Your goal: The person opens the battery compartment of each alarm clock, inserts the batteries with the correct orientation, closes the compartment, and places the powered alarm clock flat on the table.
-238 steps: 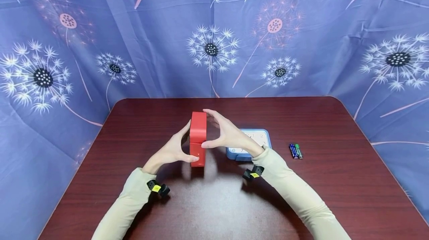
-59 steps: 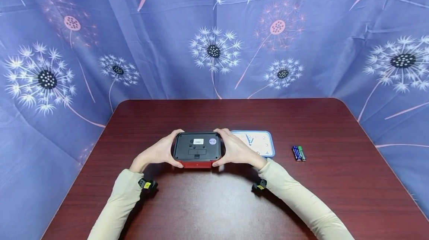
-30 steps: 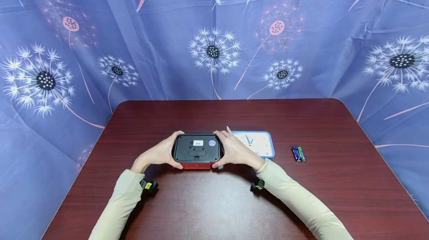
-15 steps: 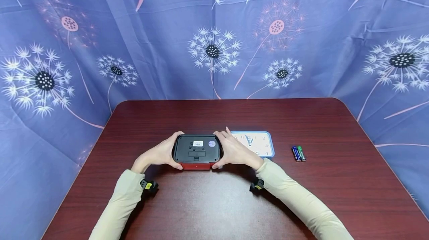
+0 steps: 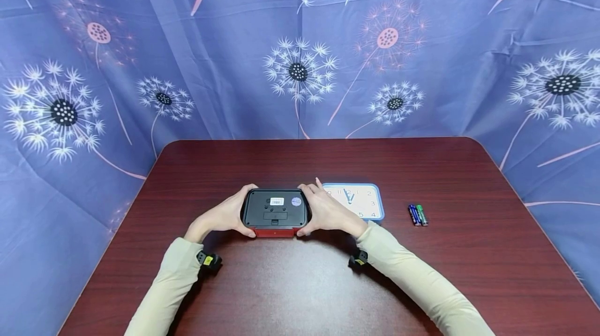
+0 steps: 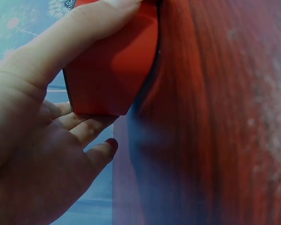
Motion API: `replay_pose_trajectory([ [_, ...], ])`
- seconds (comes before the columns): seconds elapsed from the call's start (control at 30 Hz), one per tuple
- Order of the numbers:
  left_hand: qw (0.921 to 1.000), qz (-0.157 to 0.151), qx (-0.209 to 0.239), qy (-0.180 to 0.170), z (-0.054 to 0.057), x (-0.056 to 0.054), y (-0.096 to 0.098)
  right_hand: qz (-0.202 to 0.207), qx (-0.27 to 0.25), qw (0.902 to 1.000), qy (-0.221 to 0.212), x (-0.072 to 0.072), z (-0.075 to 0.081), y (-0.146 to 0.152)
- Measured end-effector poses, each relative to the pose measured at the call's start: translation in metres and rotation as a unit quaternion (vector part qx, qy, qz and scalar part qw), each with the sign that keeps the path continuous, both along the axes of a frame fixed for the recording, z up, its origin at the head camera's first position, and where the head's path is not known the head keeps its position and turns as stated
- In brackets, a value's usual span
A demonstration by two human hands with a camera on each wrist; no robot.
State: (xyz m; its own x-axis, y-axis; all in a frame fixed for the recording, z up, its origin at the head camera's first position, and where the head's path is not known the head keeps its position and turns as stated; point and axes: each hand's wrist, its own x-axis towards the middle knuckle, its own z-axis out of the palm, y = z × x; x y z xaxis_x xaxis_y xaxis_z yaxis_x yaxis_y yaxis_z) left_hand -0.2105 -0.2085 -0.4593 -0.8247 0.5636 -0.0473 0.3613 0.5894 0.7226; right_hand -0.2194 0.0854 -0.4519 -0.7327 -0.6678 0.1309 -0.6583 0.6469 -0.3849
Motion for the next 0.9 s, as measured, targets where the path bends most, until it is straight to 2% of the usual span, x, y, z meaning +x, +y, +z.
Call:
replay_pose_trajectory([
  [0.7, 0.9998, 0.002, 0.006, -0.02, -0.0057, -0.0016, -0.0027, 0.008, 0.029, 0.9992, -0.027, 0.0004, 0.002, 0.0008],
  [0.9, 0.9997, 0.006, 0.006, -0.021, -0.0048, -0.0002, -0.0008, 0.005, 0.017, 0.9992, -0.035, 0.0014, 0.0025, 0.0016],
])
